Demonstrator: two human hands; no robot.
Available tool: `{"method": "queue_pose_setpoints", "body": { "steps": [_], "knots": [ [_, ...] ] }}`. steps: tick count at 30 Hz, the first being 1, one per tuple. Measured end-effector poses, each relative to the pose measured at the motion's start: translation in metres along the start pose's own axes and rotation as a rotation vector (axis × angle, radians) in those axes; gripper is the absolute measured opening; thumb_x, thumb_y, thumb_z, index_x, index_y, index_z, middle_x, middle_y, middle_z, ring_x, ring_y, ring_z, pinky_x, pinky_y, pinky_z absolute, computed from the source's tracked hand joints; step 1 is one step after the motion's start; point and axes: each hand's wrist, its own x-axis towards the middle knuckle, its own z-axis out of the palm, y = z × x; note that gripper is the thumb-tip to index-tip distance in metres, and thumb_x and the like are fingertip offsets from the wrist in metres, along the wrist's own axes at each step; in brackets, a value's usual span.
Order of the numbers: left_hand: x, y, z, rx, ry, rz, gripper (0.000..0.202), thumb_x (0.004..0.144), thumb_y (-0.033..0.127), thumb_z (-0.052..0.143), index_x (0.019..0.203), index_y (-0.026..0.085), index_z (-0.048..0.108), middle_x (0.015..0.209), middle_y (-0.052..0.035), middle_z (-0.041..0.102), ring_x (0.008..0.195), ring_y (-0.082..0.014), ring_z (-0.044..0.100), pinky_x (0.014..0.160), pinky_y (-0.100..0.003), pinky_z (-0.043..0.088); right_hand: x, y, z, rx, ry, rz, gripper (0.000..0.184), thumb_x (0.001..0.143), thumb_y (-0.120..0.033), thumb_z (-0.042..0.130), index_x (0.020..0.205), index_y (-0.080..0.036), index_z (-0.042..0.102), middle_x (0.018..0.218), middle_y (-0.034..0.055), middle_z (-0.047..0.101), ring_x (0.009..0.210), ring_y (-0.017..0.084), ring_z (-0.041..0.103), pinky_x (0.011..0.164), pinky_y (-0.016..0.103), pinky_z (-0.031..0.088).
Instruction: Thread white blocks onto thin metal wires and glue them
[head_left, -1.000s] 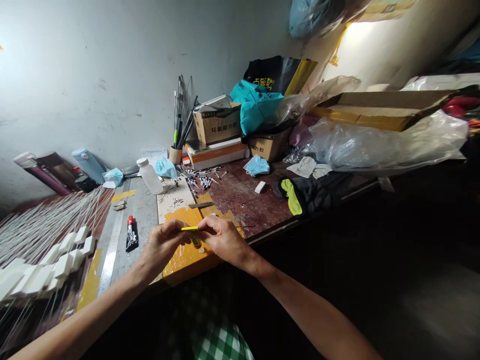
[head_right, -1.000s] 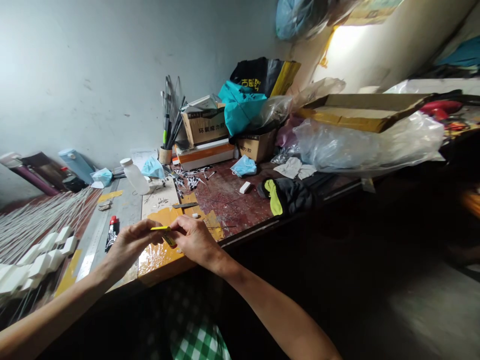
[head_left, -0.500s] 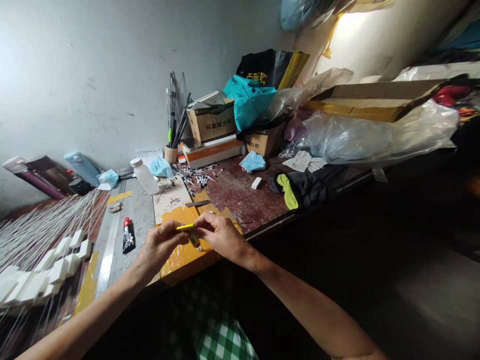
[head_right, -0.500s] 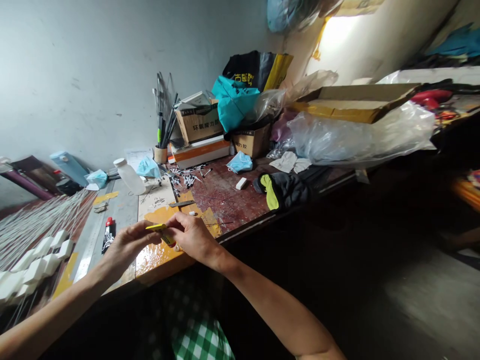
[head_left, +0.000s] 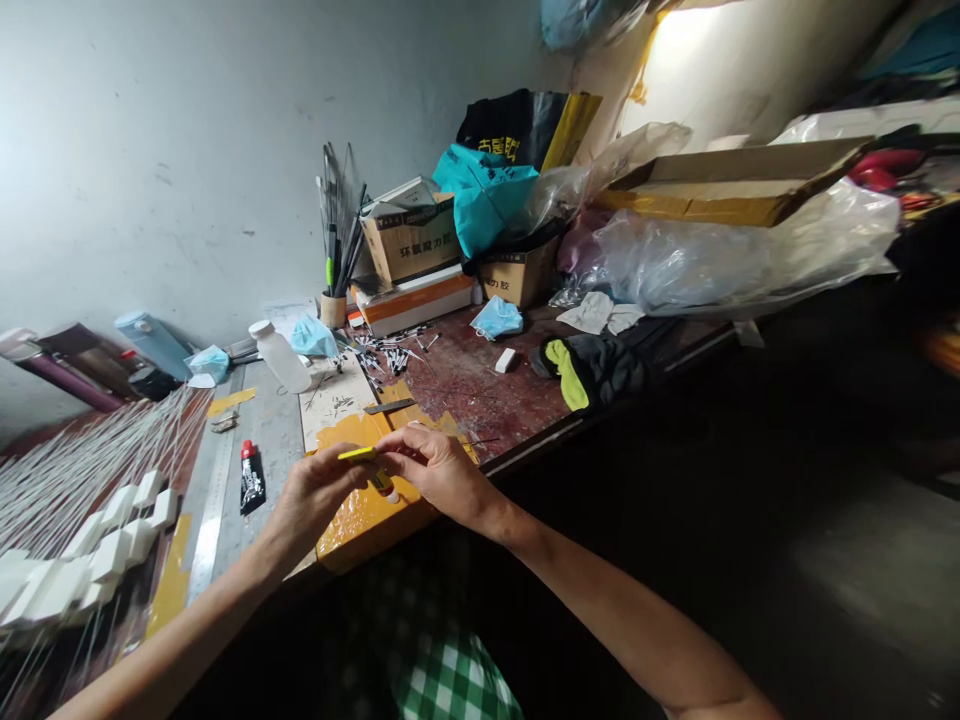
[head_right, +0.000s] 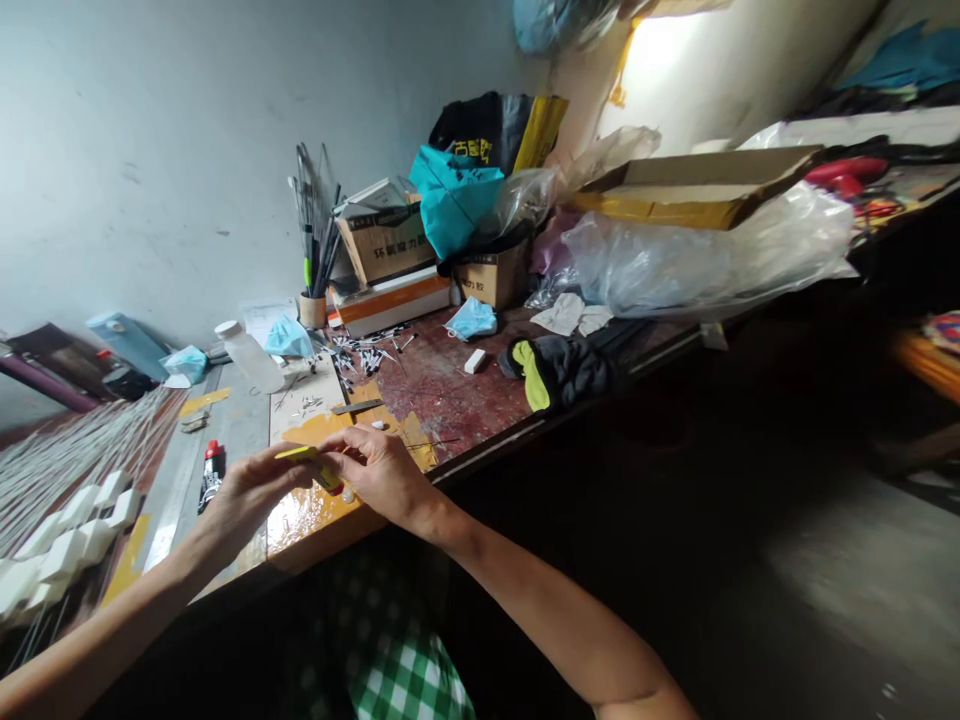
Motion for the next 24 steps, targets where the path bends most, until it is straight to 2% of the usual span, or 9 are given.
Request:
{"method": "queue_pose_setpoints", "body": {
  "steps": [3, 6, 9, 14, 17, 21, 24],
  "knots": [
    [0.0, 0.006, -0.001, 0.013, 0.082, -0.027, 0.021, 0.073, 0.034, 0.076, 0.084, 0.017, 0.072, 0.076, -0.0043, 0.074, 0.071, -0.0179, 0.064, 0.069, -0.025, 0.047, -0.005, 0.006, -0.012, -0.101, 0.001, -0.016, 0.021, 0.091, -0.027, 0.056, 0.109, -0.02, 0.064, 0.095, 0.0019, 0.069, 0.083, 0.013, 0.066, 0.076, 0.024, 0.051],
    [0.0, 0.009, -0.004, 0.037, 0.119, -0.066, 0.022, 0.071, 0.035, 0.077, 0.085, 0.018, 0.074, 0.075, -0.0038, 0.074, 0.072, -0.0174, 0.062, 0.069, -0.024, 0.045, -0.011, 0.02, -0.03, -0.403, 0.028, -0.056, 0.016, 0.091, -0.017, 0.055, 0.101, -0.019, 0.067, 0.098, 0.0042, 0.068, 0.092, 0.015, 0.064, 0.085, 0.028, 0.048],
    [0.0, 0.008, -0.007, 0.059, 0.143, -0.084, 0.023, 0.069, 0.035, 0.078, 0.086, 0.019, 0.075, 0.075, -0.0033, 0.075, 0.07, -0.0166, 0.058, 0.067, -0.024, 0.043, -0.015, 0.039, -0.046, -0.674, -0.007, -0.026, 0.015, 0.09, -0.014, 0.056, 0.101, -0.016, 0.067, 0.1, 0.0078, 0.066, 0.095, 0.018, 0.061, 0.089, 0.031, 0.047],
    [0.001, 0.007, -0.01, 0.086, 0.202, -0.124, 0.024, 0.062, 0.033, 0.081, 0.082, 0.02, 0.076, 0.07, -0.0025, 0.073, 0.069, -0.0165, 0.052, 0.066, -0.023, 0.04, -0.017, 0.06, -0.056, -0.926, -0.068, -0.013, 0.016, 0.09, -0.015, 0.056, 0.101, -0.015, 0.068, 0.097, 0.0083, 0.066, 0.096, 0.021, 0.057, 0.092, 0.035, 0.045],
    [0.0, 0.007, -0.01, 0.12, 0.234, -0.138, 0.025, 0.06, 0.033, 0.082, 0.081, 0.02, 0.077, 0.069, -0.0023, 0.072, 0.071, -0.0169, 0.05, 0.067, -0.024, 0.038, -0.019, 0.054, -0.055, -0.971, -0.108, -0.009, 0.019, 0.09, -0.011, 0.052, 0.098, -0.017, 0.068, 0.094, 0.0066, 0.064, 0.093, 0.018, 0.058, 0.087, 0.029, 0.046],
    [0.001, 0.006, -0.01, 0.153, 0.264, -0.124, 0.024, 0.061, 0.035, 0.081, 0.079, 0.02, 0.077, 0.073, -0.0017, 0.071, 0.069, -0.0158, 0.048, 0.066, -0.024, 0.037, -0.028, 0.03, -0.052, -0.979, -0.109, -0.007, 0.019, 0.091, -0.011, 0.047, 0.099, -0.019, 0.063, 0.097, 0.0042, 0.061, 0.081, 0.014, 0.061, 0.073, 0.024, 0.046],
    [0.003, 0.006, -0.01, 0.151, 0.269, -0.114, 0.023, 0.062, 0.035, 0.08, 0.078, 0.019, 0.076, 0.076, -0.0023, 0.071, 0.068, -0.0153, 0.047, 0.065, -0.024, 0.037, -0.035, 0.012, -0.051, -1.007, -0.135, -0.027, 0.02, 0.09, -0.01, 0.046, 0.098, -0.019, 0.062, 0.096, 0.0029, 0.061, 0.081, 0.014, 0.062, 0.071, 0.023, 0.046]
  ]
}}
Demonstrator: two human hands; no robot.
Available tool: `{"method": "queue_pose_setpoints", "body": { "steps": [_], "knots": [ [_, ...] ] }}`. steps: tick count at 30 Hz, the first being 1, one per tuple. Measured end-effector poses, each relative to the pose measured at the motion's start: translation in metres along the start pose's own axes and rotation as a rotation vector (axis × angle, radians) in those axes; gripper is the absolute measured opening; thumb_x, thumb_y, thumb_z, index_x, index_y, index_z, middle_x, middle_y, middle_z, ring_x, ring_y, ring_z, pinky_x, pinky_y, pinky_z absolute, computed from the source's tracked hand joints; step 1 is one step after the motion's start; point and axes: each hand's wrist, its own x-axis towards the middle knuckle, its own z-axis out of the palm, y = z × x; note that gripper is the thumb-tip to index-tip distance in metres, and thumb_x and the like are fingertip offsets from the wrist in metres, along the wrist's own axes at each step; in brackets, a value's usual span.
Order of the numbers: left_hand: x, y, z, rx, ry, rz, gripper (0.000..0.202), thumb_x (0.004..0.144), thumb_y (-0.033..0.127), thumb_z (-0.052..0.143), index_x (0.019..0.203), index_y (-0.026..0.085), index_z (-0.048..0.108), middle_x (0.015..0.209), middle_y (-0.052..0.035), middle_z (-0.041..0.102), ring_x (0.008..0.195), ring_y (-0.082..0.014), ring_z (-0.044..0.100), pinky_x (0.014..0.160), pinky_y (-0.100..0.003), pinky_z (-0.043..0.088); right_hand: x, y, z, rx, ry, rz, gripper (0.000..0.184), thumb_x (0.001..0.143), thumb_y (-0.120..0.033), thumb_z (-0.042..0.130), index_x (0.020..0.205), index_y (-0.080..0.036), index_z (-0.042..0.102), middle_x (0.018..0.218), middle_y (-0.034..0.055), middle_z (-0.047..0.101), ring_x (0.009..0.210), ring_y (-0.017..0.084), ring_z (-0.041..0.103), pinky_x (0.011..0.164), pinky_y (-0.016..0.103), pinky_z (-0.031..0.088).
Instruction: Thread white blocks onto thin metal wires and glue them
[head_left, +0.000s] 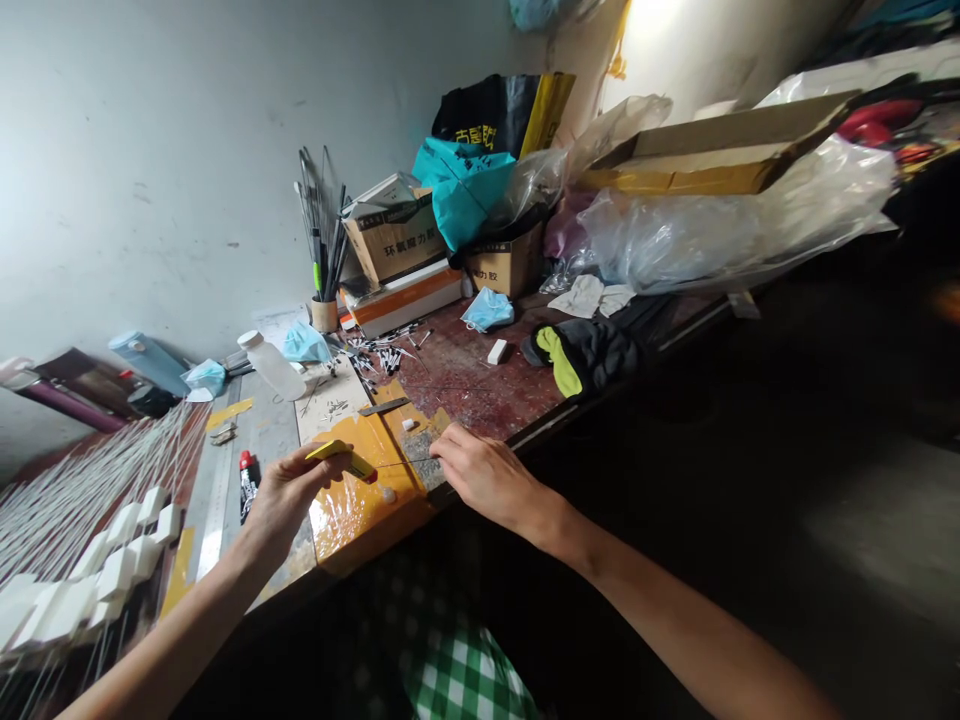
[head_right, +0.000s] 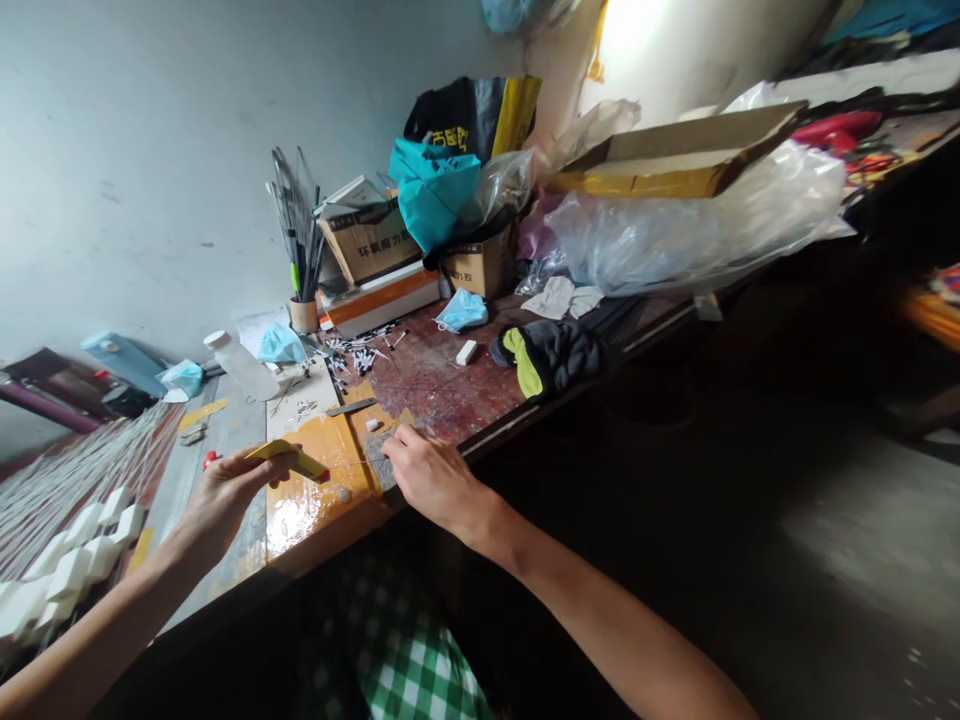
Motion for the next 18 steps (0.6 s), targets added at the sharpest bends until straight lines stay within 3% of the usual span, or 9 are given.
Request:
{"method": "queue_pose_setpoints", "body": {
  "steps": [5, 18],
  "knots": [
    [0.0003, -0.0014, 0.0004, -0.019, -0.017, 0.006, 0.022, 0.065, 0.032, 0.078, 0.079, 0.017, 0.074, 0.076, -0.0034, 0.071, 0.071, -0.0168, 0.05, 0.069, -0.026, 0.039, -0.0067, -0.0083, -0.0091, -0.03, 0.008, -0.026, 0.024, 0.089, -0.008, 0.045, 0.1, -0.02, 0.063, 0.097, 0.003, 0.061, 0.088, 0.015, 0.061, 0.076, 0.024, 0.046],
    [-0.0009, -0.0011, 0.0051, -0.022, -0.027, 0.018, 0.024, 0.066, 0.034, 0.078, 0.083, 0.017, 0.075, 0.072, -0.0038, 0.071, 0.072, -0.0179, 0.052, 0.071, -0.027, 0.039, -0.0101, -0.0077, -0.0071, -0.06, -0.015, 0.01, 0.021, 0.091, -0.01, 0.045, 0.1, -0.019, 0.062, 0.096, 0.0034, 0.061, 0.085, 0.016, 0.062, 0.072, 0.025, 0.047]
  ]
}}
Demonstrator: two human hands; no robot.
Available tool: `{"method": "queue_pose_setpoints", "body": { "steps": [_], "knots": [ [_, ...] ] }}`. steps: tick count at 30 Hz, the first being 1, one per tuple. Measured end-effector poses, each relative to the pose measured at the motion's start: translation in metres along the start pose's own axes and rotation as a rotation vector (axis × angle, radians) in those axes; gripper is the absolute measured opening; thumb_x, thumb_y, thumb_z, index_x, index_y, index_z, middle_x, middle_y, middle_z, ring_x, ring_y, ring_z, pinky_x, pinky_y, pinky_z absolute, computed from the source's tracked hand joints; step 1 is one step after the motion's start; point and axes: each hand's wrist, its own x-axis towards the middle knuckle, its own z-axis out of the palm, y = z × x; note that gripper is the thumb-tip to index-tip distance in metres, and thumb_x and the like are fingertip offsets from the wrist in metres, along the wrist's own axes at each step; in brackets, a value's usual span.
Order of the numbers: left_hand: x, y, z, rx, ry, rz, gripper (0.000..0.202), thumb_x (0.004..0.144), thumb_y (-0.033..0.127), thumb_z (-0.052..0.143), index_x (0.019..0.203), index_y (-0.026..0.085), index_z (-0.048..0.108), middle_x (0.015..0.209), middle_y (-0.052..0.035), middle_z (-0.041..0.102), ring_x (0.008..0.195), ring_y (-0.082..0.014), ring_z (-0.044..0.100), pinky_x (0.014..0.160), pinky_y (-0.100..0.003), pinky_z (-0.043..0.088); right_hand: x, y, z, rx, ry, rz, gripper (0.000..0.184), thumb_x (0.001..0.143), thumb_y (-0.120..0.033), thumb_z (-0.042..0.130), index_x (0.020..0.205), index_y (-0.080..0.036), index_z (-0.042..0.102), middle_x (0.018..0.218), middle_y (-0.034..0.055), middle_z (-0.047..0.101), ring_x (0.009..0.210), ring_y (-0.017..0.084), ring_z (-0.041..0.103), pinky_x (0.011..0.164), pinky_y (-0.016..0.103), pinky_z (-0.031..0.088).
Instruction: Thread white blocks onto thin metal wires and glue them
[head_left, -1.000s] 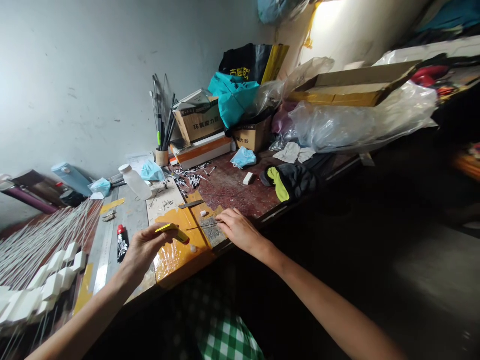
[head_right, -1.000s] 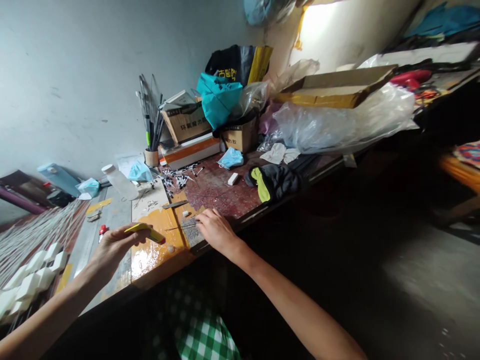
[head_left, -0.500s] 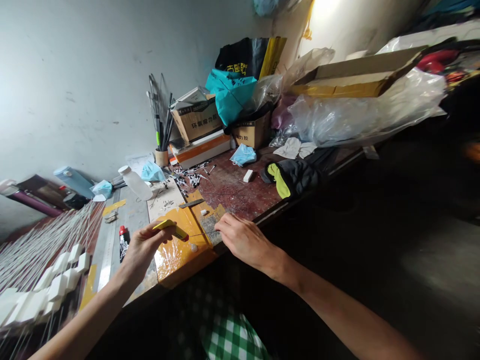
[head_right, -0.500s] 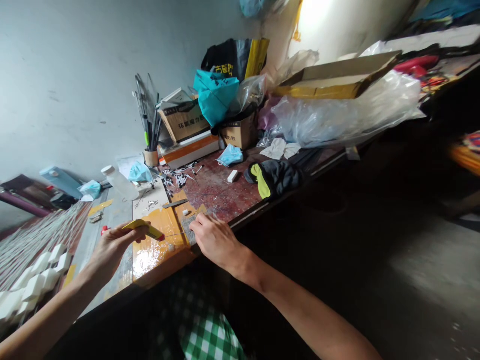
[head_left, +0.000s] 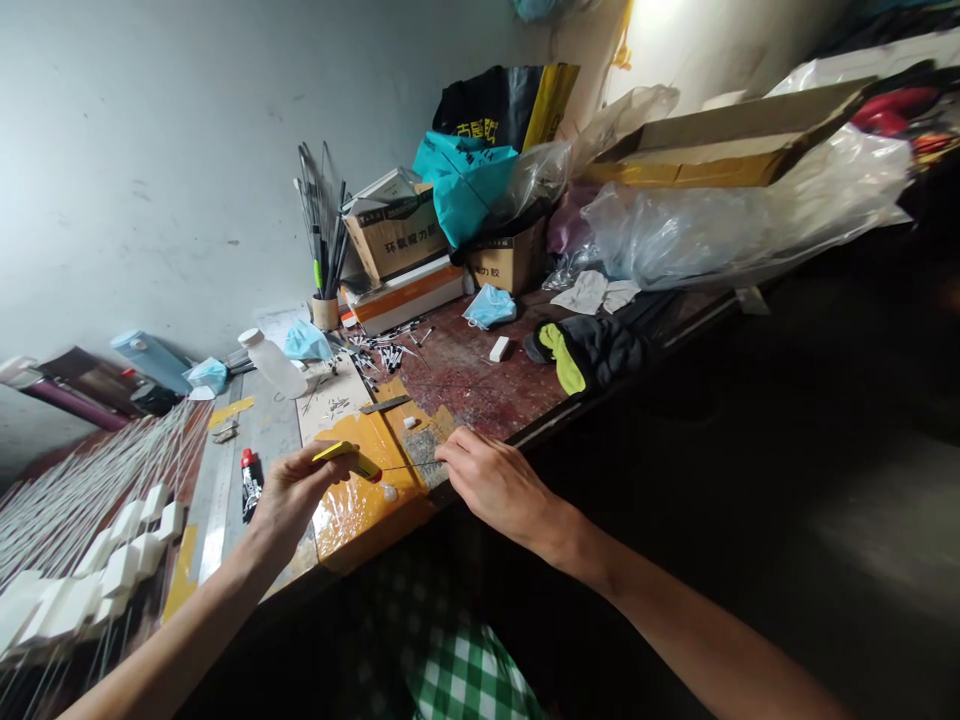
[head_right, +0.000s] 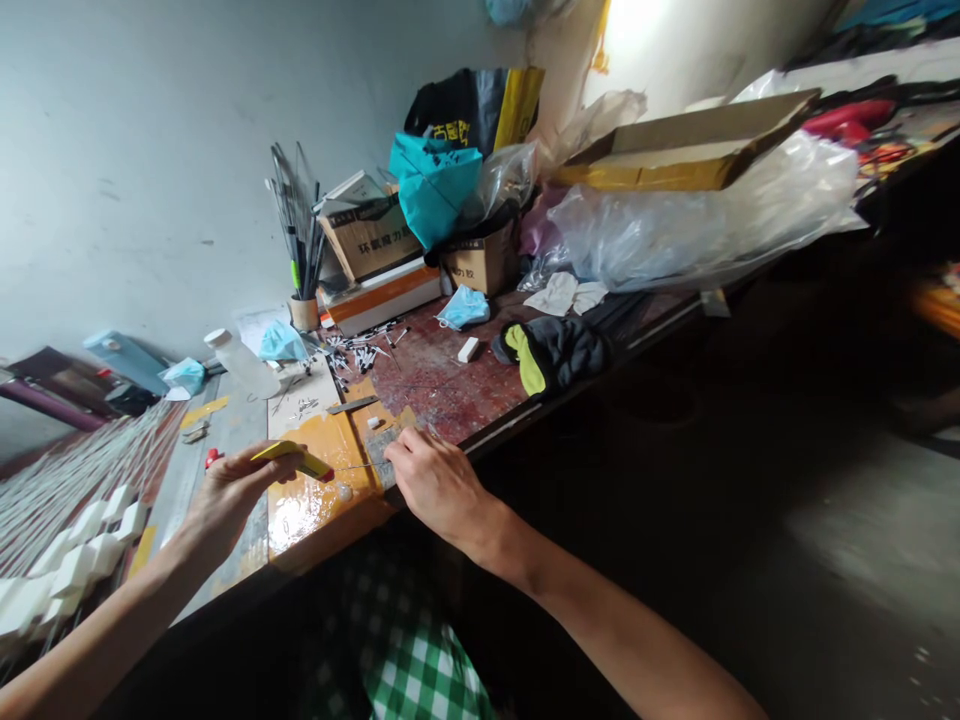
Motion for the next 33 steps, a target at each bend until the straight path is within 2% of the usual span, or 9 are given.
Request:
{"method": "queue_pose_setpoints", "body": {
  "steps": [8, 16, 33],
  "knots": [
    [-0.002, 0.001, -0.001, 0.027, -0.001, 0.029, 0.022, 0.068, 0.035, 0.077, 0.083, 0.019, 0.076, 0.079, -0.005, 0.072, 0.072, -0.0187, 0.053, 0.071, -0.028, 0.041, -0.001, 0.0, 0.001, 0.007, 0.013, 0.001, 0.018, 0.09, -0.009, 0.047, 0.095, -0.019, 0.062, 0.093, 0.0043, 0.06, 0.083, 0.015, 0.061, 0.071, 0.025, 0.046],
    [-0.004, 0.009, 0.001, 0.03, 0.025, 0.021, 0.02, 0.063, 0.033, 0.078, 0.076, 0.018, 0.075, 0.07, -0.0042, 0.07, 0.069, -0.0195, 0.053, 0.068, -0.028, 0.041, -0.003, -0.001, -0.002, 0.001, 0.013, 0.007, 0.018, 0.092, -0.012, 0.047, 0.098, -0.02, 0.062, 0.094, 0.0045, 0.061, 0.085, 0.016, 0.061, 0.071, 0.025, 0.047],
    [-0.005, 0.009, 0.0, 0.015, 0.005, 0.025, 0.019, 0.065, 0.032, 0.077, 0.079, 0.02, 0.076, 0.072, -0.0036, 0.072, 0.068, -0.0181, 0.053, 0.07, -0.027, 0.041, -0.005, 0.001, -0.002, 0.048, 0.03, 0.005, 0.019, 0.092, -0.01, 0.047, 0.097, -0.019, 0.062, 0.095, 0.0048, 0.061, 0.086, 0.016, 0.062, 0.075, 0.025, 0.049]
  ]
}}
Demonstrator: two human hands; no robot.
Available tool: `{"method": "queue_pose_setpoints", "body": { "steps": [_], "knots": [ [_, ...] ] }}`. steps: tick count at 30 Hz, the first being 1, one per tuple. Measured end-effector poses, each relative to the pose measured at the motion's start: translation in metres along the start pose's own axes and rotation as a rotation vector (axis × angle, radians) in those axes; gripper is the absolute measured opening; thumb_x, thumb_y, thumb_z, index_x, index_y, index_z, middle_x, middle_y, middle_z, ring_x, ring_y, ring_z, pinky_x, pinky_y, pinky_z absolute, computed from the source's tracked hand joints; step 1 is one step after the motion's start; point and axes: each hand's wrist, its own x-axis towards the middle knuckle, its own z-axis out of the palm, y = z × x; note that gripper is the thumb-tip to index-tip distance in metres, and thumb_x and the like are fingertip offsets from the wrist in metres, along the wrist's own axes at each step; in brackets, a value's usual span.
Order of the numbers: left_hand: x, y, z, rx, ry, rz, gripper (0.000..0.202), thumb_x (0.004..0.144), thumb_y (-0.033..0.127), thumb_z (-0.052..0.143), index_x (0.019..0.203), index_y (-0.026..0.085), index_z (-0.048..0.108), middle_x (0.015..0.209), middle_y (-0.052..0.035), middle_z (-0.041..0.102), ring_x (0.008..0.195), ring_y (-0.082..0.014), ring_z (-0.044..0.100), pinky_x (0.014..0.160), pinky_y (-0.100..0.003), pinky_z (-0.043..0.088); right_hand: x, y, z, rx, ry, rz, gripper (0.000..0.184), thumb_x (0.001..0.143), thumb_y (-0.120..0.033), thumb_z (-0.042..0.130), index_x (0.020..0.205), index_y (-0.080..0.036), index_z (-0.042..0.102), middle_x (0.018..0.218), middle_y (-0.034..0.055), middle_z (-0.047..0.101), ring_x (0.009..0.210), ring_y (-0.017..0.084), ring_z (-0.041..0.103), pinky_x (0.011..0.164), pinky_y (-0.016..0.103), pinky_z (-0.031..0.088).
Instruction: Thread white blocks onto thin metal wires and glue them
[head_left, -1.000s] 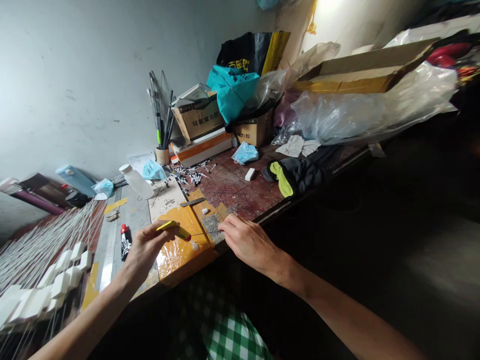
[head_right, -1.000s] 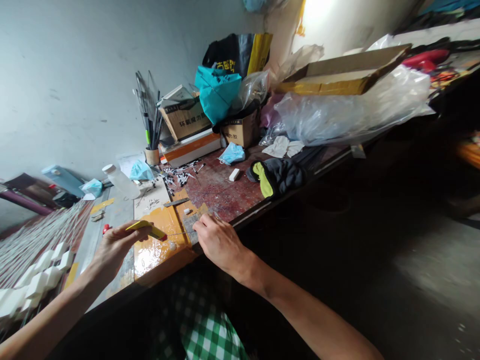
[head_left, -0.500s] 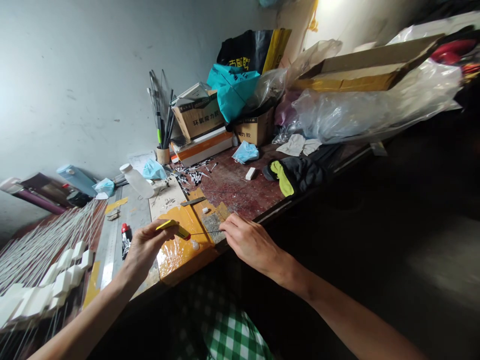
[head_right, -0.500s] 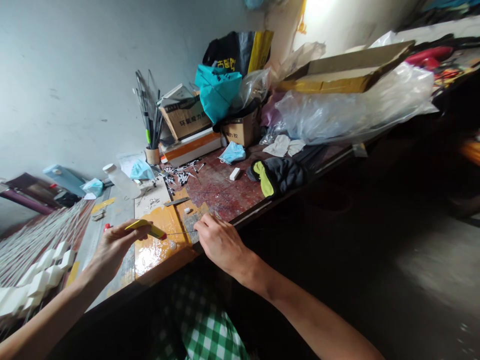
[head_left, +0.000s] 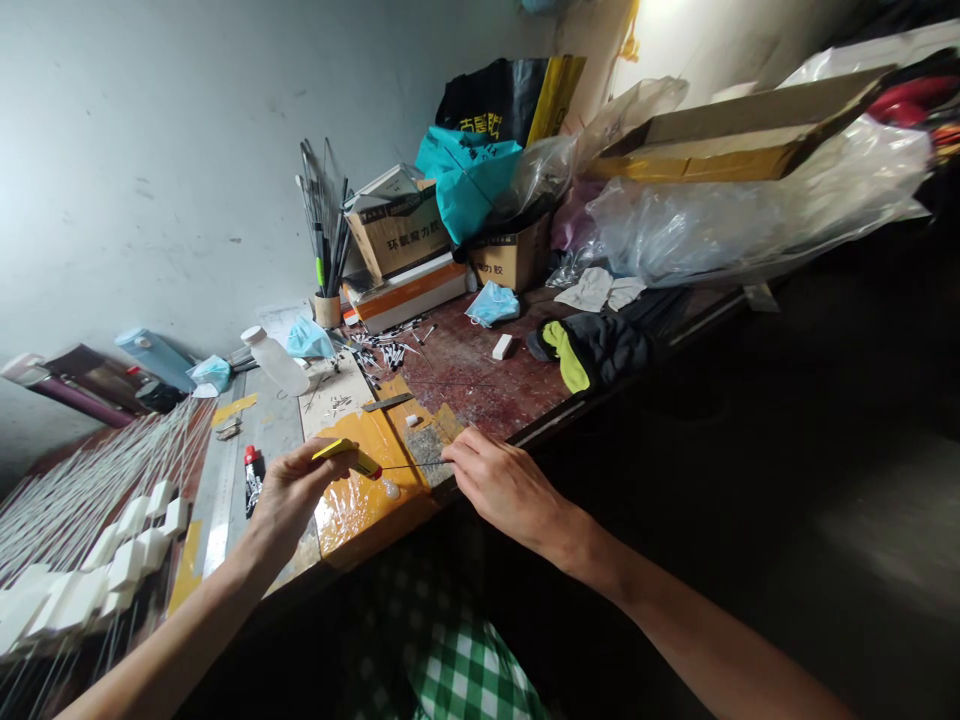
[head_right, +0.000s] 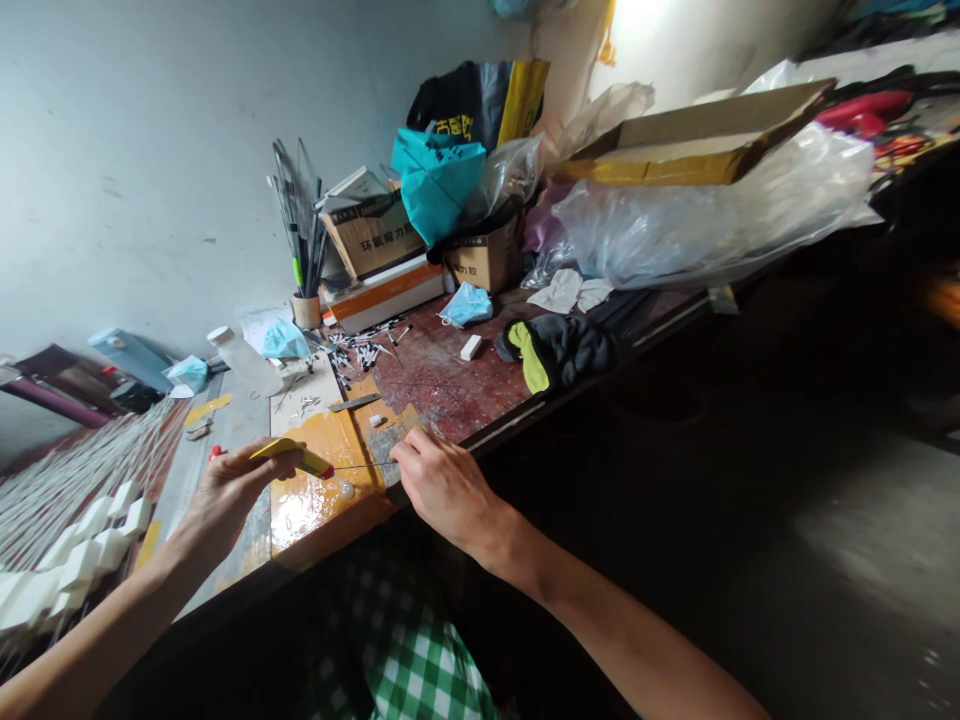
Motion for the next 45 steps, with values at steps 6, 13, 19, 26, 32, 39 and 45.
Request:
{"method": "queue_pose_setpoints", "body": {
  "steps": [6, 13, 19, 26, 32, 39, 45],
  "knots": [
    [0.003, -0.004, -0.002, -0.009, 0.041, -0.031, 0.021, 0.062, 0.031, 0.079, 0.079, 0.019, 0.076, 0.072, -0.0032, 0.071, 0.07, -0.0183, 0.053, 0.069, -0.027, 0.04, 0.0, 0.0, -0.001, 0.021, -0.001, -0.001, 0.018, 0.092, -0.011, 0.047, 0.097, -0.019, 0.062, 0.094, 0.0046, 0.061, 0.086, 0.016, 0.063, 0.075, 0.025, 0.049],
    [0.007, -0.013, -0.006, -0.01, 0.048, -0.035, 0.019, 0.064, 0.028, 0.077, 0.08, 0.018, 0.075, 0.077, -0.0035, 0.072, 0.071, -0.0185, 0.051, 0.069, -0.028, 0.039, 0.0, 0.0, 0.002, 0.016, -0.01, 0.002, 0.018, 0.092, -0.012, 0.047, 0.098, -0.019, 0.062, 0.094, 0.0043, 0.061, 0.086, 0.016, 0.063, 0.075, 0.026, 0.049],
    [0.005, -0.008, -0.003, -0.02, 0.05, -0.039, 0.021, 0.062, 0.029, 0.079, 0.079, 0.019, 0.076, 0.078, -0.0037, 0.072, 0.072, -0.0186, 0.052, 0.07, -0.028, 0.039, 0.0, 0.0, 0.002, -0.001, -0.016, 0.013, 0.019, 0.093, -0.012, 0.046, 0.098, -0.02, 0.062, 0.095, 0.0047, 0.061, 0.086, 0.016, 0.063, 0.075, 0.026, 0.049],
    [0.002, -0.005, -0.001, -0.039, 0.004, -0.022, 0.019, 0.066, 0.031, 0.078, 0.082, 0.02, 0.076, 0.075, -0.0028, 0.073, 0.073, -0.0187, 0.054, 0.072, -0.027, 0.04, 0.0, 0.001, 0.003, -0.005, -0.025, 0.005, 0.018, 0.093, -0.013, 0.046, 0.099, -0.02, 0.062, 0.095, 0.0044, 0.061, 0.086, 0.016, 0.063, 0.075, 0.026, 0.049],
    [0.001, -0.003, -0.001, -0.032, -0.022, -0.018, 0.02, 0.07, 0.032, 0.075, 0.085, 0.019, 0.074, 0.075, -0.0044, 0.074, 0.076, -0.0204, 0.056, 0.075, -0.029, 0.04, 0.0, 0.0, 0.002, -0.008, -0.033, 0.005, 0.018, 0.093, -0.013, 0.046, 0.098, -0.019, 0.062, 0.094, 0.0044, 0.061, 0.086, 0.016, 0.063, 0.074, 0.025, 0.049],
    [0.0, -0.002, -0.001, -0.018, -0.021, -0.008, 0.02, 0.069, 0.03, 0.076, 0.085, 0.018, 0.074, 0.075, -0.0036, 0.074, 0.075, -0.0194, 0.056, 0.075, -0.027, 0.04, 0.0, 0.0, 0.002, -0.003, -0.033, 0.004, 0.018, 0.093, -0.013, 0.045, 0.098, -0.019, 0.062, 0.095, 0.0039, 0.06, 0.086, 0.016, 0.062, 0.074, 0.025, 0.049],
    [0.0, -0.003, 0.0, -0.049, -0.031, 0.011, 0.016, 0.068, 0.026, 0.076, 0.084, 0.021, 0.075, 0.075, -0.0004, 0.074, 0.073, -0.0173, 0.057, 0.072, -0.024, 0.041, 0.001, 0.001, 0.002, 0.001, -0.033, 0.001, 0.018, 0.093, -0.013, 0.045, 0.098, -0.019, 0.062, 0.095, 0.0041, 0.06, 0.087, 0.016, 0.062, 0.074, 0.025, 0.048]
  ]
}}
